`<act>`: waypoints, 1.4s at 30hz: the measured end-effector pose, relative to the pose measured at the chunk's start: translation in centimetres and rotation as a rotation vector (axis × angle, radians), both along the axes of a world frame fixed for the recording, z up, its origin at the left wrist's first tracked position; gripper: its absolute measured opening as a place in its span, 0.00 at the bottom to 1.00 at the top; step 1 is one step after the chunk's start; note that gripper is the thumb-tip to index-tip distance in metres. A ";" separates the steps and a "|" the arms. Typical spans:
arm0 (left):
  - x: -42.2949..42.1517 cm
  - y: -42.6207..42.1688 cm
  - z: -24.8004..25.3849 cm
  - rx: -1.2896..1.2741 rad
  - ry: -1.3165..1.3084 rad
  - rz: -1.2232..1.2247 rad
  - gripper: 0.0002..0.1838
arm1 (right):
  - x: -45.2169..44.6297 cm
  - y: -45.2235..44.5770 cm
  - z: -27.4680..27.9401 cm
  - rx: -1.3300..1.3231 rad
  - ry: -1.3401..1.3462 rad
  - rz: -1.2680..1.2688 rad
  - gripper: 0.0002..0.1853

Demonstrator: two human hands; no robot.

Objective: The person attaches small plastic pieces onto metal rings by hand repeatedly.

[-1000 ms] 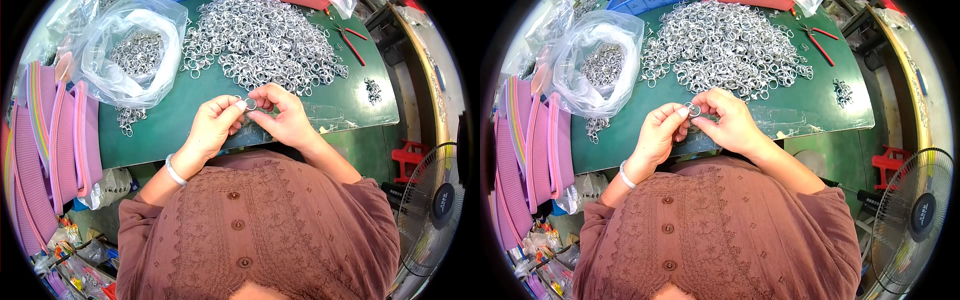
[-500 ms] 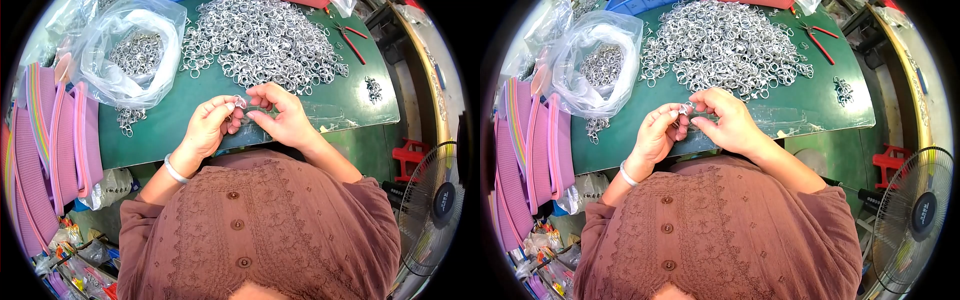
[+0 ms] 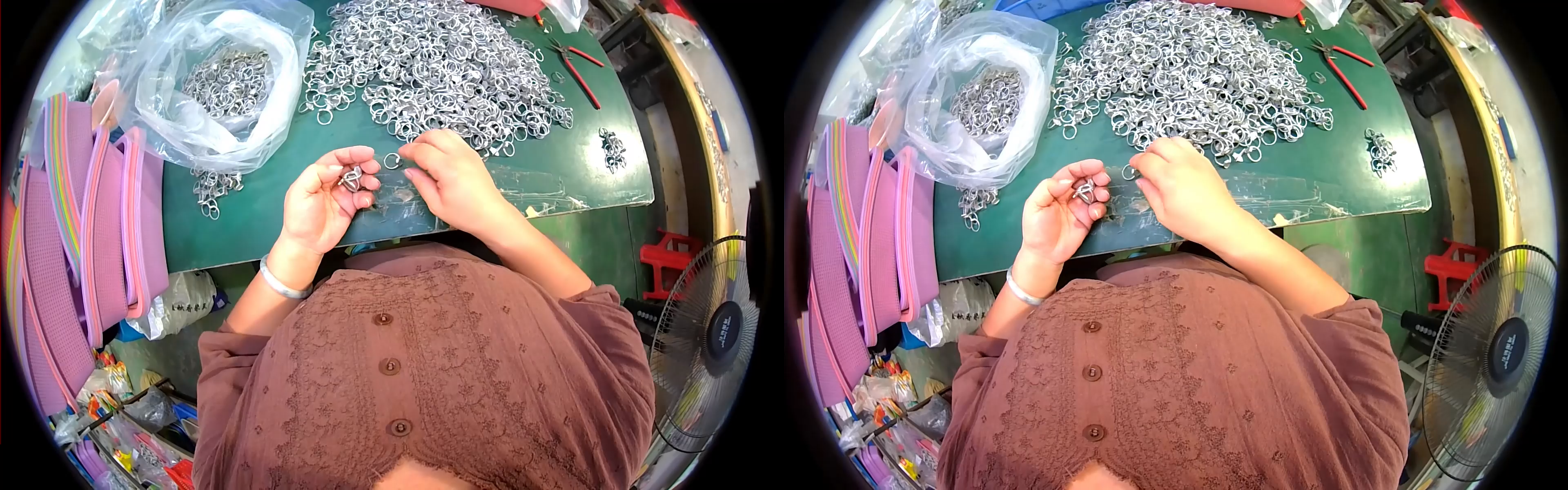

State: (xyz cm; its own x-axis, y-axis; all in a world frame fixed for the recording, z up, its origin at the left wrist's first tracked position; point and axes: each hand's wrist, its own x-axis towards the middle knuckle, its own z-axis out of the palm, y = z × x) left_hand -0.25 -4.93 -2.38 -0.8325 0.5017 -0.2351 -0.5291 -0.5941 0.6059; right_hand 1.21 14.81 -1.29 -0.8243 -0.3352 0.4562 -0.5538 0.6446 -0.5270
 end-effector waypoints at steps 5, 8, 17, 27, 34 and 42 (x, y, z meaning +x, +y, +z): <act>0.2 -0.2 0.2 -0.149 0.018 0.026 0.12 | -0.6 -0.7 -0.7 0.232 -0.030 -0.037 0.06; 0.5 0.3 0.7 -0.231 0.026 0.028 0.07 | -0.9 -0.8 -0.8 0.161 -0.047 -0.043 0.04; 1.2 2.3 1.8 -0.448 0.127 0.013 0.05 | -0.6 -0.6 1.2 -0.738 -0.719 0.034 0.07; 1.2 2.4 1.6 -0.448 0.156 0.005 0.06 | -0.1 -0.4 0.7 -0.804 -0.676 0.147 0.11; 1.3 2.3 1.8 -0.414 0.176 -0.006 0.06 | 0.0 -0.1 1.1 -0.801 -0.753 0.202 0.11; 1.4 2.3 2.0 -0.394 0.158 0.010 0.06 | 0.2 -0.3 0.9 -0.589 -0.420 0.146 0.10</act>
